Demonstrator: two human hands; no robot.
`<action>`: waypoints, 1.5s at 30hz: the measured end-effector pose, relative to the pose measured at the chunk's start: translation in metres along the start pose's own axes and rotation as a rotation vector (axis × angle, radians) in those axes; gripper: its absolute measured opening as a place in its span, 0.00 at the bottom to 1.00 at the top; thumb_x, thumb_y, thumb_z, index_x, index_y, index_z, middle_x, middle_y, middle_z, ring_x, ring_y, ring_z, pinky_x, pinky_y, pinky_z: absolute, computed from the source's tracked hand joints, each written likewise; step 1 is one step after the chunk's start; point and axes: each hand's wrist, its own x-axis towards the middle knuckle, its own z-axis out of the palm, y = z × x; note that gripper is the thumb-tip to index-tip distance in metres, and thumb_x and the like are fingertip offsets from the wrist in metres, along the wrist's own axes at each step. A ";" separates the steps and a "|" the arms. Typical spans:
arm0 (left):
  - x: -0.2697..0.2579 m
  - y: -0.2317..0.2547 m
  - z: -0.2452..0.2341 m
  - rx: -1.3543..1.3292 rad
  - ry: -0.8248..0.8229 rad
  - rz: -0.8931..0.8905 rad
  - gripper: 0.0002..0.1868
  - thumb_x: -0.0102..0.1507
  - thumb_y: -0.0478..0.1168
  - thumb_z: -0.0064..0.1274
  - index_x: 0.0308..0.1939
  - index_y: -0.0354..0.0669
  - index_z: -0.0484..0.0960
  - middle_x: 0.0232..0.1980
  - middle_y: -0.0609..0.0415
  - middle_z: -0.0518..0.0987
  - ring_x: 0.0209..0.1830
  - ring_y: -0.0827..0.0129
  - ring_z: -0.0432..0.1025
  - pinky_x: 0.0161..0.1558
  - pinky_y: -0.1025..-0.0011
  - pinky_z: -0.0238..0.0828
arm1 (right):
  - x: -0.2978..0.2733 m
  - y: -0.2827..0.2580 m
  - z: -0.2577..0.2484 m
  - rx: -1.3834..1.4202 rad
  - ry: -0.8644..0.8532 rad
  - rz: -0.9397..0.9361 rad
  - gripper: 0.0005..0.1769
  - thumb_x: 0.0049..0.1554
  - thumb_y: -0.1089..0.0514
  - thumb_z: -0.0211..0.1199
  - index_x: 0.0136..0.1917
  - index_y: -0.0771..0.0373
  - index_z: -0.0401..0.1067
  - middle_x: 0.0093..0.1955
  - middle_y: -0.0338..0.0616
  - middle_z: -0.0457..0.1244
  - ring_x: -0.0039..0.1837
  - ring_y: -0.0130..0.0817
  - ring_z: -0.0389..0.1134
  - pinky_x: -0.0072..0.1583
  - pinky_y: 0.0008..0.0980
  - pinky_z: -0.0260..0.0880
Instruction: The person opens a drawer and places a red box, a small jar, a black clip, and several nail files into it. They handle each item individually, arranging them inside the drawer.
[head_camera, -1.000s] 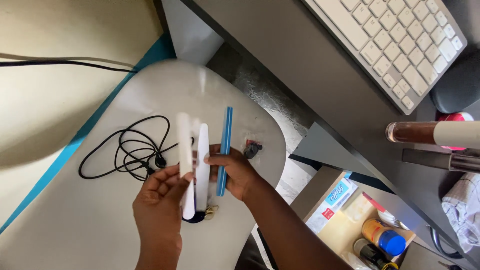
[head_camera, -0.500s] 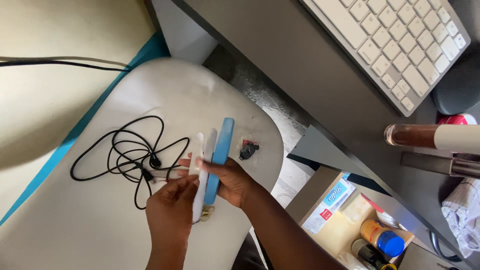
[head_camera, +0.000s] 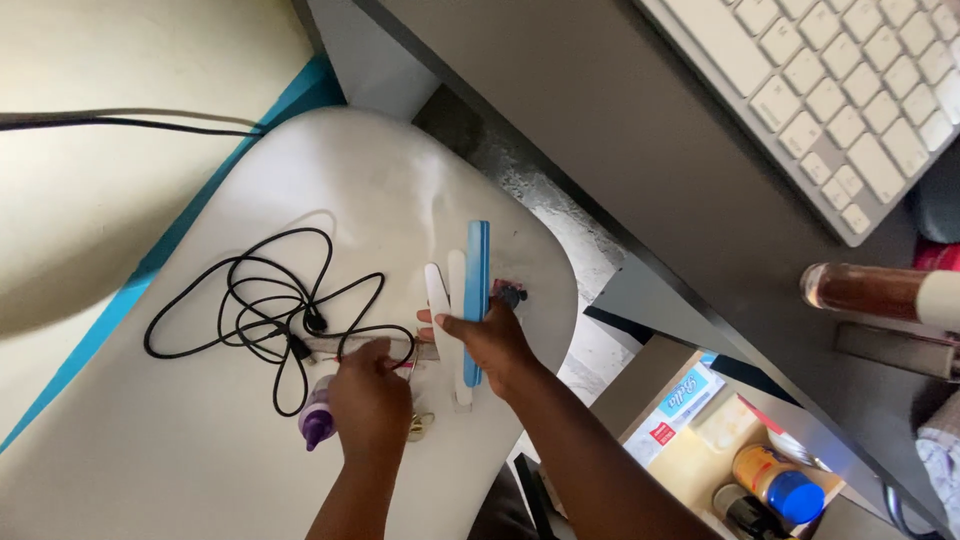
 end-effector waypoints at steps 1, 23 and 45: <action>0.001 0.004 -0.002 0.059 0.048 0.084 0.24 0.50 0.26 0.37 0.43 0.42 0.85 0.41 0.47 0.84 0.37 0.53 0.76 0.38 0.61 0.68 | 0.002 0.000 0.000 0.000 -0.009 -0.005 0.18 0.55 0.67 0.57 0.60 0.72 0.69 0.57 0.55 0.71 0.55 0.45 0.75 0.57 0.39 0.75; 0.050 0.010 0.005 1.049 -0.129 0.687 0.04 0.57 0.42 0.58 0.31 0.47 0.81 0.35 0.56 0.74 0.41 0.64 0.75 0.31 0.69 0.78 | -0.003 -0.007 0.007 -0.214 0.066 -0.009 0.28 0.50 0.56 0.70 0.60 0.69 0.66 0.50 0.48 0.65 0.56 0.42 0.67 0.57 0.38 0.65; 0.009 0.031 -0.047 0.902 -0.180 0.637 0.09 0.59 0.37 0.54 0.42 0.57 0.79 0.35 0.58 0.77 0.41 0.61 0.75 0.38 0.64 0.74 | -0.038 -0.009 -0.031 -0.219 -0.119 -0.032 0.23 0.52 0.58 0.70 0.58 0.66 0.68 0.48 0.48 0.67 0.51 0.40 0.70 0.56 0.40 0.70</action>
